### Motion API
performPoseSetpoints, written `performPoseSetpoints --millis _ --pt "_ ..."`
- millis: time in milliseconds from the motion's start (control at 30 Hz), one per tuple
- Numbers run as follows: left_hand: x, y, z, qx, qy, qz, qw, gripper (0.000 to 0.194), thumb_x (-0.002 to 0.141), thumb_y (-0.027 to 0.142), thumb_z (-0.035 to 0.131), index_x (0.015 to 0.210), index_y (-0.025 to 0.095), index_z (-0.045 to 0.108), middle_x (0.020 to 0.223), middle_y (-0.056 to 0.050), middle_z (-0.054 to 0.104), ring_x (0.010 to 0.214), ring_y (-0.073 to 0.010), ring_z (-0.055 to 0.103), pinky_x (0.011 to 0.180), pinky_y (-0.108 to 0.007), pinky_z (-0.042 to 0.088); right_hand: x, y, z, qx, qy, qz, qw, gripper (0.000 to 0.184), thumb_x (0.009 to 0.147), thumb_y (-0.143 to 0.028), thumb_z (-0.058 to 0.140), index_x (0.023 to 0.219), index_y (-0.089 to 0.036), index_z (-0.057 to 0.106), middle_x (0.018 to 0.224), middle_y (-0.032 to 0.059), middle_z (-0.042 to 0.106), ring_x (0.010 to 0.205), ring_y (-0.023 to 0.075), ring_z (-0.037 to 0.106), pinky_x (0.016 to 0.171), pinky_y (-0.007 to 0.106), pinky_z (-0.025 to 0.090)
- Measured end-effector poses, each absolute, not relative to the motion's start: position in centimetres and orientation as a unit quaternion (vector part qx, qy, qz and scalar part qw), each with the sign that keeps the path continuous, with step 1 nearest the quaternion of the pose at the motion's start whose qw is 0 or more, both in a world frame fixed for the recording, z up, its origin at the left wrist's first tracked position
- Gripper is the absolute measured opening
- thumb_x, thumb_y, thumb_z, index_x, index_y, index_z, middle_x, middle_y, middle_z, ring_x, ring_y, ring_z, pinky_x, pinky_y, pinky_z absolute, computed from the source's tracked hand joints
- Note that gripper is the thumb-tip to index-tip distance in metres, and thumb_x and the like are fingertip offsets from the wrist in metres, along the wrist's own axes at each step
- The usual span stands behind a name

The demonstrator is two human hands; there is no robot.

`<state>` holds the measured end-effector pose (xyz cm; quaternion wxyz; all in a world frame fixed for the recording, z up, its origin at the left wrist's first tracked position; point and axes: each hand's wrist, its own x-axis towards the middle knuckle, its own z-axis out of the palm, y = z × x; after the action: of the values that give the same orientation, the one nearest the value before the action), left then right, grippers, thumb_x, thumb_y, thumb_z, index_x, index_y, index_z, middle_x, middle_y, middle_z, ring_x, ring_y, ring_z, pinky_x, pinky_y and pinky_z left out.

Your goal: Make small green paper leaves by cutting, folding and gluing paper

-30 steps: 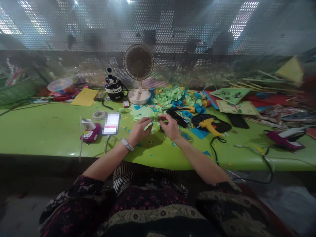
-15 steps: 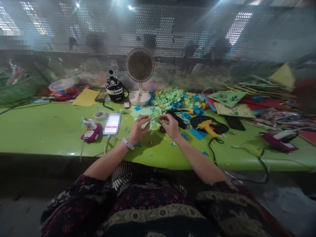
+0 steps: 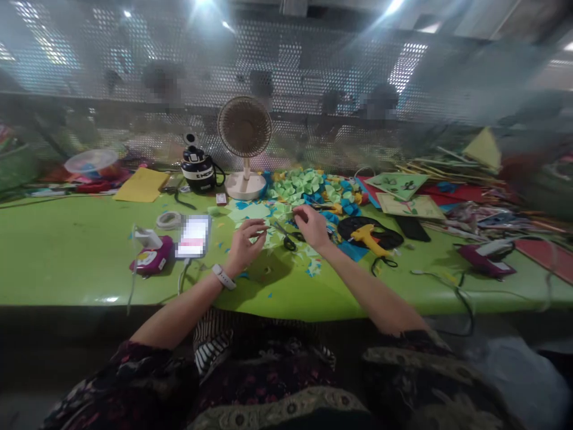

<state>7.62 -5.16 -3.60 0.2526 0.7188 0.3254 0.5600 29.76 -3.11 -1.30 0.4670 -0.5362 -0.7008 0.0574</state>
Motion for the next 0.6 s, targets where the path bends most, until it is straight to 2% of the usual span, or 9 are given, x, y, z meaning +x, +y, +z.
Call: performPoseSetpoints --millis 133,300,400,600 --pt "7.7 -6.0 -2.9 0.729 0.331 0.54 0.26 0.016 0.086 0.023 0.062 0.093 0.017 0.075 0.111 -0.012 0.066 0.101 -0.0197 0.068 0.081 -0.032 0.062 31.7 -1.9 -0.9 -0.578 -0.686 0.062 0.438 0.018 0.078 -0.021 0.052 0.091 -0.021 0.064 0.091 0.0057 0.073 0.08 0.0204 0.068 0.081 0.035 0.053" --pt "7.0 -7.0 -2.2 0.771 0.348 0.462 0.266 0.016 0.085 0.024 0.064 0.095 0.019 0.075 0.115 -0.013 0.066 0.112 -0.0243 0.064 0.098 -0.043 0.055 34.9 0.7 -1.4 -0.634 -0.654 0.085 0.404 0.015 0.072 -0.018 0.055 0.084 -0.02 0.064 0.086 0.005 0.073 0.077 0.0199 0.067 0.08 0.036 0.054" --pt "6.1 -7.6 -2.1 0.79 0.346 0.417 0.286 0.017 0.085 0.028 0.065 0.096 0.019 0.075 0.12 -0.013 0.065 0.117 -0.0261 0.062 0.102 -0.046 0.052 37.3 2.5 -1.3 -0.662 -0.634 0.055 0.396 0.016 0.072 -0.017 0.055 0.084 -0.019 0.065 0.083 0.0042 0.072 0.077 0.02 0.067 0.08 0.037 0.054" --pt "4.1 -8.1 -2.7 0.805 0.343 0.393 0.282 0.017 0.088 0.032 0.063 0.097 0.023 0.075 0.124 -0.012 0.064 0.12 -0.0266 0.061 0.102 -0.047 0.052 42.2 5.3 -0.5 -0.746 -0.574 -0.012 0.338 0.02 0.073 -0.014 0.053 0.088 -0.018 0.066 0.091 0.0079 0.074 0.089 0.0233 0.068 0.085 0.036 0.051"
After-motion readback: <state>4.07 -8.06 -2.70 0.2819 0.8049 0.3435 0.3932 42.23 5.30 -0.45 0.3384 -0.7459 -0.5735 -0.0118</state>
